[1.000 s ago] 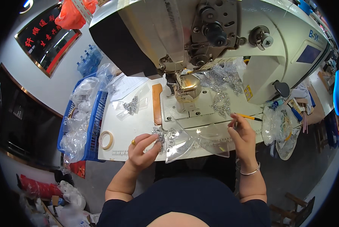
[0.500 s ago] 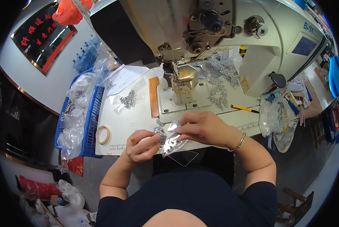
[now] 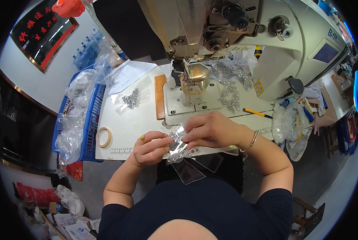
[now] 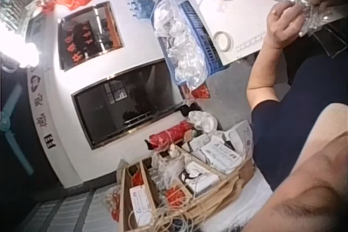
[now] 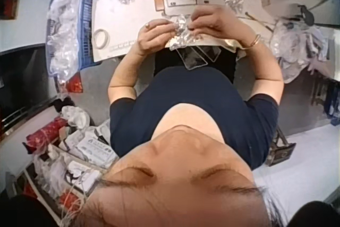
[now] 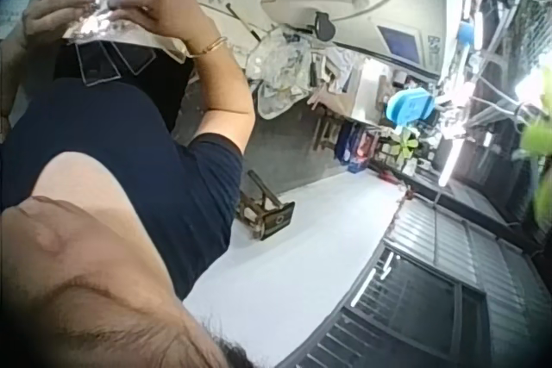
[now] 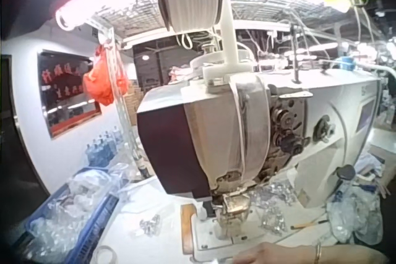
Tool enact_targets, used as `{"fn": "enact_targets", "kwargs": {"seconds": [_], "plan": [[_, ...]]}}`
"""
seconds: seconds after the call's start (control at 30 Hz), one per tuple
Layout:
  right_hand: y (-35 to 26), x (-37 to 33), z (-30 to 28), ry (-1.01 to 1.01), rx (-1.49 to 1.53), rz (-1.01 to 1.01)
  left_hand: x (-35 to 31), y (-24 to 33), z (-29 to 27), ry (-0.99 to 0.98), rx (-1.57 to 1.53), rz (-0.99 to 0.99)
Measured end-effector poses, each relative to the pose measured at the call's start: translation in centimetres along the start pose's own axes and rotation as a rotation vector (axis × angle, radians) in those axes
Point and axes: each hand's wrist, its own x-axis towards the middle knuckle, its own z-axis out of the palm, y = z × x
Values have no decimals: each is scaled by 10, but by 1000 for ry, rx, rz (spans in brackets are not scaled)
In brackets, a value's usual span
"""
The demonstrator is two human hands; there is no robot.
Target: The person places small clear plastic bags containing silver star-shaped decorations under a sewing machine needle and stitches them shut. They then trim the excess thread with scissors and place the finished bags on the table.
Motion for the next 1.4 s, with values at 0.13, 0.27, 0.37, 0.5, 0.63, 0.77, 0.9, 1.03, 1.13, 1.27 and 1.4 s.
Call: {"fn": "enact_targets", "kwargs": {"seconds": [0.13, 0.27, 0.37, 0.5, 0.63, 0.77, 0.9, 1.03, 1.13, 1.27, 1.4], "plan": [[1, -1, 4, 20, 39, 0, 0, -2, 1, 10, -59, -45], [2, -4, 7, 26, 124, 38, -1, -2, 2, 9, -83, -59], [5, -9, 9, 18, 188, 95, -2, -2, 4, -13, -96, -58], [4, -11, 9, 23, 156, 86, -1, -3, 8, -13, -120, -60], [1, -8, 10, 14, 108, 43, -1, -2, 9, -8, -142, -81], [-1, -11, 12, 58, 93, 72, -3, -1, 11, 10, -143, -117], [15, -18, 8, 369, 159, 227, -8, -3, 12, 71, -240, -315], [34, -39, 25, 653, 920, 694, -6, 4, 12, 289, -951, -1129], [38, -41, 50, 677, 1013, 873, 5, 6, 15, 412, -1276, -1472], [20, -24, 71, 583, 1248, 840, -6, 21, 38, 617, -1235, -1564], [14, -11, 78, 429, 967, 835, -14, 39, 57, 650, -1215, -1473]]}}
